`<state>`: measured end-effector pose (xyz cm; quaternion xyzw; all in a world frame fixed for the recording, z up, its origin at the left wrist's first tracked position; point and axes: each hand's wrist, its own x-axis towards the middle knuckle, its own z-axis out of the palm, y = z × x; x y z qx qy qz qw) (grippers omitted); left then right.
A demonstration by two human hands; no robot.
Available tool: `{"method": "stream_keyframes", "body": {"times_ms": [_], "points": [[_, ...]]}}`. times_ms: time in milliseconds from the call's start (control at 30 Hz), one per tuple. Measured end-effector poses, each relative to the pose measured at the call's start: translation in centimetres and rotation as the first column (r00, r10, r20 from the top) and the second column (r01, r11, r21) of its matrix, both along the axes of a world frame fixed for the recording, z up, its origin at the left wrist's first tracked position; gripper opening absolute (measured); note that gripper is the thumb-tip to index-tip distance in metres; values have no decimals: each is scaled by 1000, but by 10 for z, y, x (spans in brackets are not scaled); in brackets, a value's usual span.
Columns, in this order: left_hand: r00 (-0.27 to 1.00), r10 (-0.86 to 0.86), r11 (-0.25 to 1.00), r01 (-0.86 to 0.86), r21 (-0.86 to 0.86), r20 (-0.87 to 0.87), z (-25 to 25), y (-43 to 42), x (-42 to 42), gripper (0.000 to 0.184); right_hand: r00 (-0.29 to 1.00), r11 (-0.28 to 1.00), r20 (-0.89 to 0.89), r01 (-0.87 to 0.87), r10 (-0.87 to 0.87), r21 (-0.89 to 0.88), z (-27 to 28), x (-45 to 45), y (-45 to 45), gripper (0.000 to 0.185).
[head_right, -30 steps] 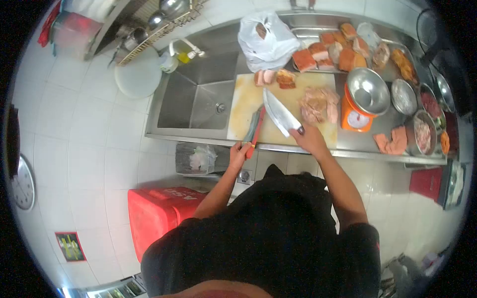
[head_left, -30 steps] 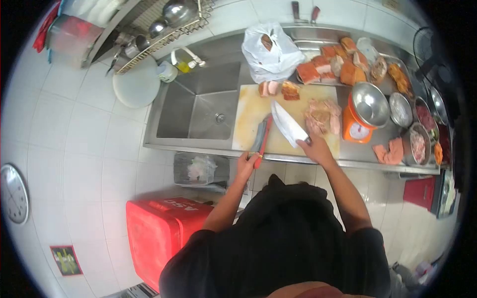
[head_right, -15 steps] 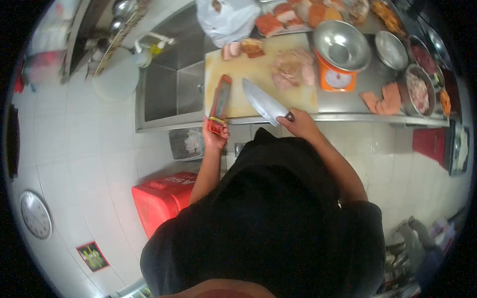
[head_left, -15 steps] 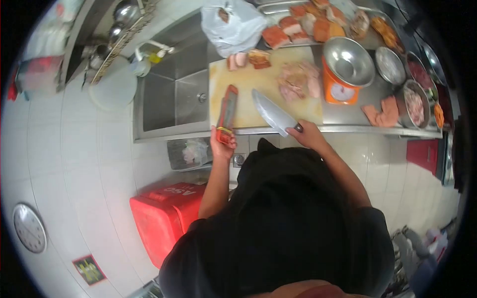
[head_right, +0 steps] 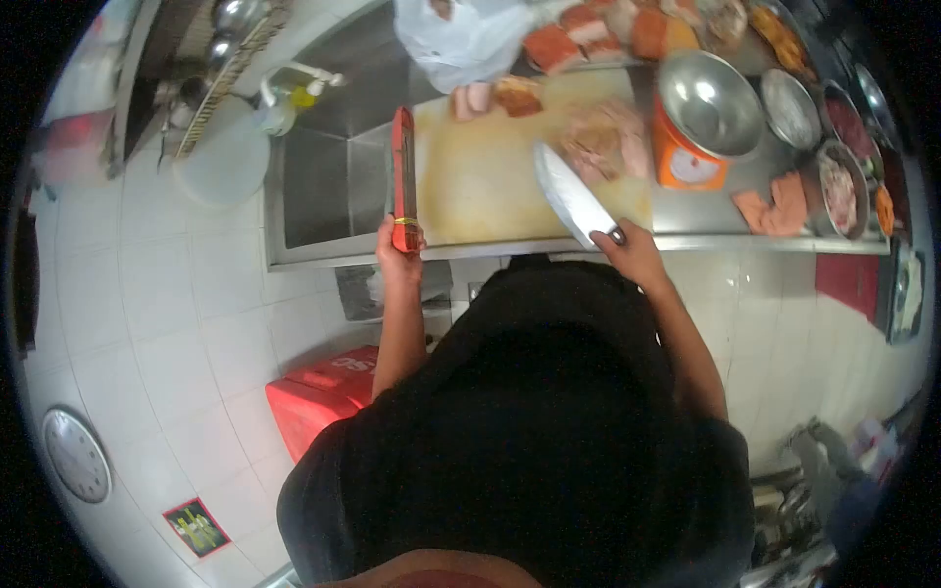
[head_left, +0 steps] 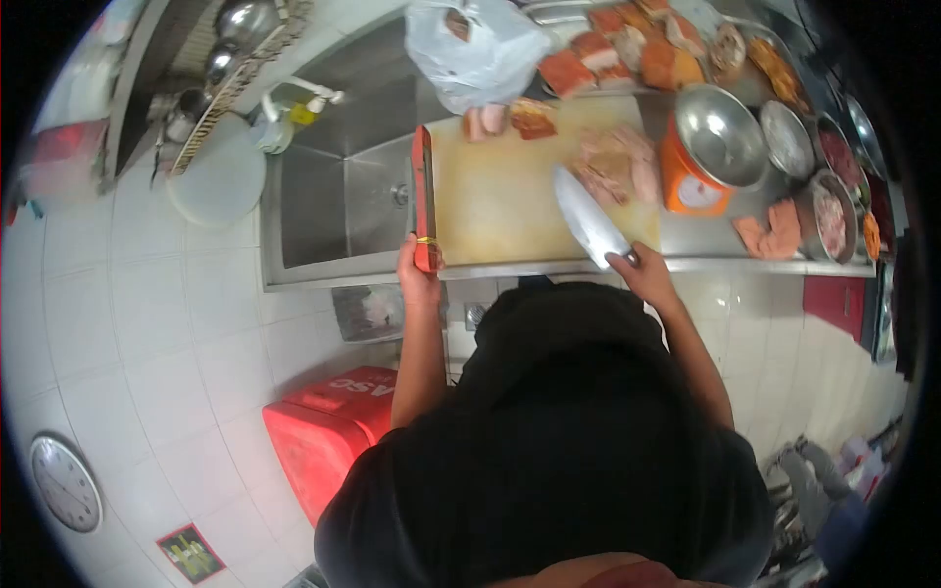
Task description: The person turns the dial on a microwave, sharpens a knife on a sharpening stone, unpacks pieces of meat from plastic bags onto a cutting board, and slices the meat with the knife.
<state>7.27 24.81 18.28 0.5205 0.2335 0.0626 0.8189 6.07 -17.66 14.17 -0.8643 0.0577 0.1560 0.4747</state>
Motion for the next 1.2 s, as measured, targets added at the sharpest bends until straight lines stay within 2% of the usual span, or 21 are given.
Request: {"method": "stream_keyframes", "body": {"times_ms": [100,133,200,233,267,300,333,367,400,467,533,633,667,767,800,900,967,1067,1100,1133,1200], "points": [[980,112,983,-134,127,164,62,29,29,33,998,998,45,47,-49,42,4,5,14,45],[971,137,981,-161,112,198,75,50,42,30,998,997,41,51,-53,58,7,8,20,44],[922,148,952,-231,200,358,114,84,72,26,997,990,2,82,-83,113,4,15,26,41],[894,202,925,-308,221,400,156,74,87,23,997,991,15,73,-75,110,7,22,32,41],[877,180,902,-327,280,445,176,87,105,23,997,992,26,68,-71,104,9,28,36,42],[842,85,862,-330,385,532,182,118,127,22,997,993,30,63,-66,95,11,30,40,42],[815,148,769,-450,453,560,203,125,149,22,997,996,52,46,-50,78,16,35,45,43],[795,164,783,-465,413,583,217,143,172,20,996,996,75,37,-43,80,22,40,51,43],[821,184,760,-468,451,541,241,144,186,22,995,996,95,35,-43,81,29,43,57,43],[826,73,618,-478,624,560,270,159,223,32,998,998,49,35,-38,58,34,46,62,42],[847,85,468,-499,730,525,285,172,265,46,998,994,23,61,-63,90,35,47,68,41],[917,69,124,-399,909,393,294,178,309,55,995,990,-18,100,-99,97,39,43,76,40],[944,65,-67,-320,945,324,296,179,319,59,994,990,-25,110,-108,85,39,42,77,40],[863,-12,-7,-505,863,505,290,174,337,58,985,983,-46,167,-164,82,34,36,80,40],[747,-99,-144,-664,734,657,286,171,338,49,981,978,-51,191,-187,87,31,33,81,41],[403,-391,-309,-904,295,828,281,135,310,40,964,959,-55,265,-261,96,22,23,79,40],[464,-473,-62,-865,497,749,252,87,281,36,939,932,-106,339,-326,133,17,15,78,40],[487,-612,203,-664,719,623,168,22,287,37,901,895,-164,425,-402,139,23,9,84,38],[579,-622,265,-478,838,527,140,4,295,40,888,884,-180,447,-422,132,27,7,87,38],[654,-605,324,-319,891,454,106,-14,309,52,887,883,-180,451,-426,133,29,4,90,37],[706,-623,273,-209,939,338,58,-40,345,66,887,881,-170,453,-430,138,36,3,95,36]]}}
